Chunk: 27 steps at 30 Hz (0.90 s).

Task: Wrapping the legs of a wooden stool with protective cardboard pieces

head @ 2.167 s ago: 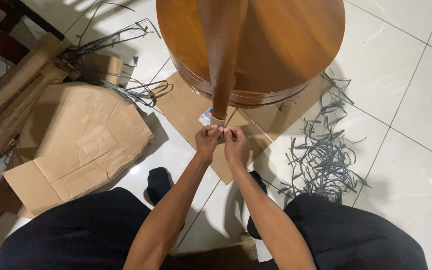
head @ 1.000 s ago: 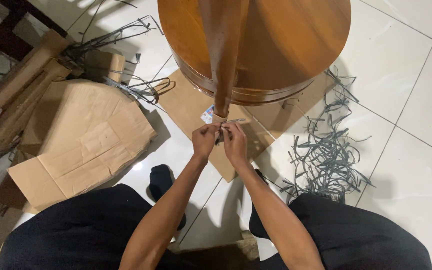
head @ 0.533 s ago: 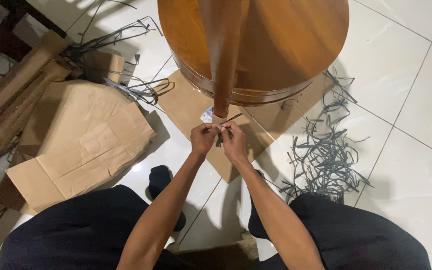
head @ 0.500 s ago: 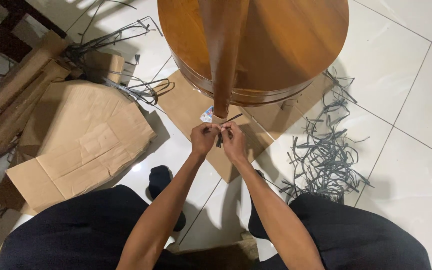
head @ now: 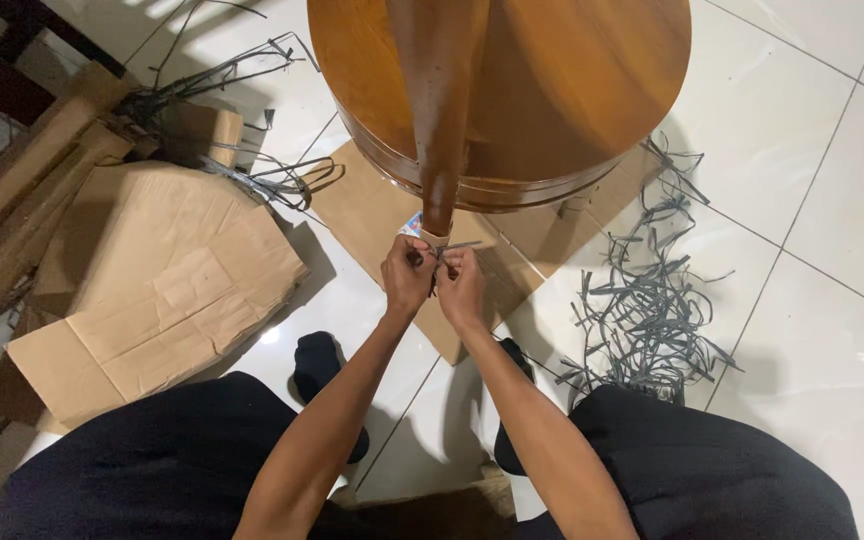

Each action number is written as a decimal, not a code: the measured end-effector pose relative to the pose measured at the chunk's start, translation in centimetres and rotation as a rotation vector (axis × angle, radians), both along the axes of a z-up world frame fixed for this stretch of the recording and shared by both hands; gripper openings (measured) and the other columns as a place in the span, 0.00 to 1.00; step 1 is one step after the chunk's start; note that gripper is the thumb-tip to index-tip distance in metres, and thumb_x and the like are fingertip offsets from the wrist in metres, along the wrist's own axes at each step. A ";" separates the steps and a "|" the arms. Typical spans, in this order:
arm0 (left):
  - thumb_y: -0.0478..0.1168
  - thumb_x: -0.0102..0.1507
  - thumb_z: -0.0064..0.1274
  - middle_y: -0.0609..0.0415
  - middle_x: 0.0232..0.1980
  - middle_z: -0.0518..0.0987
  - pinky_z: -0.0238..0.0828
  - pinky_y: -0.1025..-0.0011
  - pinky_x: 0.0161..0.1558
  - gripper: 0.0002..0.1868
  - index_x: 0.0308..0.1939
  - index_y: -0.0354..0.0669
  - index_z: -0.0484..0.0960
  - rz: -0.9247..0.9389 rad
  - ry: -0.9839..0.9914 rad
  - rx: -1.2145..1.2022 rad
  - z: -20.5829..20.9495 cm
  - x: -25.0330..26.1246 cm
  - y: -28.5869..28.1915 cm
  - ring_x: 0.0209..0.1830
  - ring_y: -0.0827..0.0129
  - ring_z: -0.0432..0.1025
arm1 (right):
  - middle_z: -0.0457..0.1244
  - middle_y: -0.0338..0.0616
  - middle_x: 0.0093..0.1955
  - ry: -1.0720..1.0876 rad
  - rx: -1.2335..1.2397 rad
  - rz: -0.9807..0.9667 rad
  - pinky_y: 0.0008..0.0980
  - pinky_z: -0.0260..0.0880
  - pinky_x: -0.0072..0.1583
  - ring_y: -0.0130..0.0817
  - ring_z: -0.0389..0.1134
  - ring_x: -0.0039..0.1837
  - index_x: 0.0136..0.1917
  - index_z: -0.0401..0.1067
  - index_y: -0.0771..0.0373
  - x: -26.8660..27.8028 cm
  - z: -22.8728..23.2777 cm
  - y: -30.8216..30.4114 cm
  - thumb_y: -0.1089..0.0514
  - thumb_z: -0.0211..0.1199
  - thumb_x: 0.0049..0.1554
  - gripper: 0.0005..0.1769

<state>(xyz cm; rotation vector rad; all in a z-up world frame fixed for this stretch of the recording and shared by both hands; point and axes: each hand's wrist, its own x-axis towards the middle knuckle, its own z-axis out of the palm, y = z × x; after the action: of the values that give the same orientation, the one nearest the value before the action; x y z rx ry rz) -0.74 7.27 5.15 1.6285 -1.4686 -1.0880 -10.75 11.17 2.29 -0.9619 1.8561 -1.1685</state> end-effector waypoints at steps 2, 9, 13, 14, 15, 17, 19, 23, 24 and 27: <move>0.35 0.59 0.56 0.48 0.40 0.86 0.77 0.58 0.44 0.06 0.40 0.46 0.78 0.008 0.007 -0.011 0.3 -0.2 -0.3 0.41 0.53 0.81 | 0.71 0.56 0.49 0.003 0.032 -0.002 0.49 0.75 0.44 0.49 0.74 0.50 0.56 0.69 0.64 0.0 -0.3 0.1 0.65 0.58 0.60 0.10; 0.33 0.61 0.51 0.44 0.42 0.85 0.78 0.58 0.44 0.06 0.41 0.46 0.75 0.068 0.035 -0.032 1.2 -0.5 -0.5 0.40 0.51 0.81 | 0.72 0.51 0.49 0.003 0.232 0.009 0.52 0.75 0.51 0.50 0.74 0.53 0.55 0.78 0.56 -1.3 -2.6 -0.4 0.52 0.58 0.61 0.13; 0.35 0.61 0.54 0.48 0.40 0.85 0.75 0.57 0.42 0.06 0.40 0.48 0.74 0.098 0.031 -0.045 -1.2 0.2 -1.5 0.41 0.54 0.80 | 0.71 0.56 0.45 -0.028 0.168 0.021 0.57 0.73 0.52 0.55 0.74 0.49 0.52 0.75 0.62 -0.9 1.1 0.6 0.54 0.52 0.63 0.13; 0.36 0.61 0.55 0.49 0.40 0.84 0.74 0.57 0.42 0.08 0.40 0.49 0.72 0.126 0.036 -0.030 -1.7 0.3 -1.7 0.39 0.55 0.79 | 0.71 0.52 0.43 -0.020 0.145 0.015 0.53 0.73 0.51 0.49 0.74 0.46 0.51 0.74 0.63 -1.1 1.1 0.6 0.54 0.52 0.63 0.13; 0.37 0.61 0.55 0.49 0.39 0.84 0.73 0.57 0.41 0.09 0.40 0.50 0.70 0.155 0.040 -0.016 -2.2 0.4 -1.9 0.37 0.56 0.78 | 0.71 0.48 0.41 -0.012 0.123 0.008 0.50 0.73 0.50 0.44 0.74 0.44 0.50 0.73 0.64 -1.2 1.2 0.5 0.54 0.53 0.63 0.13; 0.37 0.61 0.55 0.50 0.39 0.83 0.73 0.57 0.41 0.10 0.40 0.51 0.69 0.168 0.036 -0.010 -2.3 0.2 -1.9 0.37 0.56 0.78 | 0.70 0.48 0.39 0.019 0.085 0.020 0.50 0.72 0.49 0.43 0.73 0.41 0.49 0.71 0.66 -2.0 0.7 0.3 0.56 0.51 0.63 0.12; 0.38 0.61 0.55 0.50 0.38 0.82 0.72 0.58 0.40 0.11 0.40 0.51 0.68 0.184 0.032 -0.006 -2.6 0.1 -2.2 0.37 0.57 0.78 | 0.69 0.49 0.37 0.051 0.045 0.033 0.50 0.71 0.48 0.42 0.72 0.39 0.49 0.69 0.68 -2.6 0.8 0.0 0.58 0.49 0.63 0.11; 0.39 0.61 0.55 0.55 0.36 0.82 0.71 0.62 0.38 0.13 0.39 0.52 0.64 0.257 0.077 0.026 -3.8 -0.3 -2.7 0.34 0.63 0.76 | 0.70 0.54 0.37 0.180 0.019 0.057 0.60 0.68 0.51 0.63 0.72 0.46 0.45 0.71 0.65 -3.3 0.9 -0.4 0.59 0.49 0.62 0.11; 0.39 0.61 0.55 0.54 0.36 0.81 0.71 0.62 0.37 0.13 0.40 0.52 0.64 0.272 0.093 0.028 -4.1 -0.2 -2.8 0.34 0.63 0.75 | 0.70 0.54 0.37 0.190 0.018 0.069 0.60 0.68 0.51 0.64 0.71 0.46 0.44 0.70 0.64 -3.3 0.7 -0.6 0.59 0.48 0.62 0.11; 0.38 0.62 0.56 0.53 0.39 0.82 0.72 0.66 0.40 0.12 0.42 0.51 0.67 0.186 0.136 0.096 -3.5 0.6 -3.2 0.35 0.68 0.75 | 0.71 0.45 0.37 0.143 0.052 0.082 0.51 0.71 0.49 0.51 0.74 0.44 0.46 0.72 0.59 -3.9 -0.1 -0.1 0.54 0.52 0.63 0.11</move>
<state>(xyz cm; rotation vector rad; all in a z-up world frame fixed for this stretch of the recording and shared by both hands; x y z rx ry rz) -0.14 4.03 1.62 1.6851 -1.1691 -1.1538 -14.67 11.05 2.18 -1.1064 1.9294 -1.0209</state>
